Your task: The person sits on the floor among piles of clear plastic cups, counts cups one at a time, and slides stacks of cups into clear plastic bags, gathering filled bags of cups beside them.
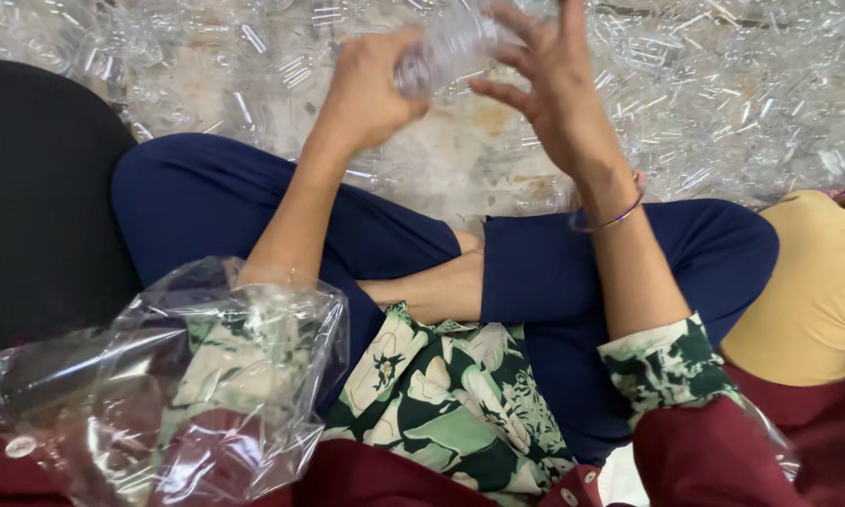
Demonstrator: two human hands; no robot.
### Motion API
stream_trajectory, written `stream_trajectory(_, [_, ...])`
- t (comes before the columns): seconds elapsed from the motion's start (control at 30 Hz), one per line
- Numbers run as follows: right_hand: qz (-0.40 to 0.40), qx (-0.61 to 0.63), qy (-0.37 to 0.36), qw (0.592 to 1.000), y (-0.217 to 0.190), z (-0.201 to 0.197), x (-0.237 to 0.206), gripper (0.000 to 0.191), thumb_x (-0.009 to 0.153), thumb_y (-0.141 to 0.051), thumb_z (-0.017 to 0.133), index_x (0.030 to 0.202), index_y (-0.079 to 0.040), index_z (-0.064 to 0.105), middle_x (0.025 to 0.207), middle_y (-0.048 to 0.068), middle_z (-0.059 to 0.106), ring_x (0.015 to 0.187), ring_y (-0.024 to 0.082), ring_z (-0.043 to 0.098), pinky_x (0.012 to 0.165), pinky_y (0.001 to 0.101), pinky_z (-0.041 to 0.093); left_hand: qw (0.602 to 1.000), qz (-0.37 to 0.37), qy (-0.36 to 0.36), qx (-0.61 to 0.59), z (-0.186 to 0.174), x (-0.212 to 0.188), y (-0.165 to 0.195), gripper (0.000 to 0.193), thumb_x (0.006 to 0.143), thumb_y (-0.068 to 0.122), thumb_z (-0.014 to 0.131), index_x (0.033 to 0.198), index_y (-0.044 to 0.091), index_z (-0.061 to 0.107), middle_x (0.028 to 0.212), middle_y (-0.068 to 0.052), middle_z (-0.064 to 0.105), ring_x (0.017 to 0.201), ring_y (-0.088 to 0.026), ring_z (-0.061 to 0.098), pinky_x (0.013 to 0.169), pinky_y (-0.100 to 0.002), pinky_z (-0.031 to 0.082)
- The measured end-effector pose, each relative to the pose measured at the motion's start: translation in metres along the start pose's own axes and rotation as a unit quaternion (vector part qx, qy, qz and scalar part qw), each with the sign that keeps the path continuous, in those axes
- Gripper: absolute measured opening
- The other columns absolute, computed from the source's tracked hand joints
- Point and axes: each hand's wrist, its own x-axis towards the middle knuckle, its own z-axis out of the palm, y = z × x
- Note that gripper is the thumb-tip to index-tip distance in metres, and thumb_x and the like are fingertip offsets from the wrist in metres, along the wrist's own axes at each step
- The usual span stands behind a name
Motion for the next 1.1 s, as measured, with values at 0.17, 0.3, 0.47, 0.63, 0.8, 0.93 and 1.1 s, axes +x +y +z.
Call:
stream_trajectory(0.17, [0.009, -0.373, 0.036, 0.927, 0.04, 0.017, 0.009, 0.05, 0.097, -0.006, 0.061, 0.145, -0.017, 0.06, 0.135, 0.009, 0.07, 0.11, 0.022, 0.068, 0.094, 0.0356, 0.062, 0.98, 0.006, 0.197, -0.022, -0.011, 0.013, -0.013, 0.04, 0.078, 0.013, 0.09, 0.106, 0.0, 0.065, 0.093, -0.015, 0.072, 0.083, -0.034, 0.073, 0.075, -0.041, 0.057])
stream_trajectory(0.3, [-0.214, -0.659, -0.157, 0.704, 0.097, 0.046, 0.0, 0.063, 0.074, 0.006, 0.066, 0.133, -0.015, 0.068, 0.147, 0.016, 0.058, 0.131, 0.033, 0.053, 0.106, 0.0423, 0.047, 0.981, -0.011, 0.18, -0.069, -0.013, 0.008, -0.013, 0.031, 0.079, 0.01, 0.087, 0.101, 0.003, 0.067, 0.09, -0.009, 0.077, 0.081, -0.025, 0.078, 0.075, -0.037, 0.061])
stream_trajectory(0.47, [-0.158, -0.711, -0.066, 0.682, 0.096, 0.029, 0.008, 0.034, 0.085, 0.002, 0.068, 0.114, -0.016, 0.072, 0.127, 0.014, 0.068, 0.115, 0.033, 0.062, 0.099, 0.0423, 0.052, 0.983, -0.05, 0.142, -0.102, -0.021, 0.003, -0.004, 0.032, 0.076, 0.008, 0.087, 0.1, 0.004, 0.068, 0.091, -0.004, 0.08, 0.084, -0.016, 0.08, 0.078, -0.033, 0.063])
stream_trajectory(0.63, [-0.035, -0.346, 0.096, 0.933, 0.061, 0.011, 0.013, 0.018, 0.102, -0.008, 0.063, 0.117, -0.008, 0.072, 0.094, 0.008, 0.073, 0.079, 0.017, 0.071, 0.071, 0.0317, 0.063, 0.972, -0.069, 0.026, -0.223, -0.027, -0.001, 0.011, 0.039, 0.076, 0.005, 0.092, 0.108, 0.005, 0.07, 0.101, -0.003, 0.075, 0.085, -0.013, 0.07, 0.075, -0.03, 0.058])
stream_trajectory(0.8, [0.013, -0.117, 0.071, 0.991, 0.061, 0.011, 0.011, 0.029, 0.109, -0.015, 0.054, 0.133, -0.006, 0.066, 0.111, 0.008, 0.072, 0.088, 0.013, 0.07, 0.078, 0.0286, 0.063, 0.927, -0.049, -0.023, -0.371, -0.028, -0.006, 0.014, 0.028, 0.089, 0.006, 0.086, 0.11, 0.005, 0.068, 0.104, -0.004, 0.072, 0.09, -0.014, 0.071, 0.072, -0.029, 0.059])
stream_trajectory(0.93, [-0.034, -0.343, -0.022, 0.938, 0.098, 0.037, 0.001, 0.036, 0.101, -0.016, 0.066, 0.135, -0.008, 0.06, 0.124, 0.009, 0.071, 0.096, 0.018, 0.071, 0.079, 0.0312, 0.064, 0.926, -0.047, 0.076, -0.366, -0.039, -0.002, 0.0, 0.018, 0.091, 0.009, 0.084, 0.102, 0.003, 0.072, 0.097, -0.003, 0.074, 0.088, -0.014, 0.072, 0.071, -0.03, 0.059])
stream_trajectory(1.1, [-0.135, -0.609, -0.088, 0.777, 0.122, 0.055, -0.003, 0.035, 0.076, -0.014, 0.08, 0.108, -0.005, 0.068, 0.102, 0.007, 0.072, 0.092, 0.026, 0.07, 0.078, 0.0371, 0.058, 0.906, -0.103, 0.148, -0.383, -0.046, -0.005, -0.01, 0.013, 0.087, 0.007, 0.083, 0.088, 0.002, 0.071, 0.083, -0.002, 0.07, 0.074, -0.015, 0.068, 0.07, -0.033, 0.056])
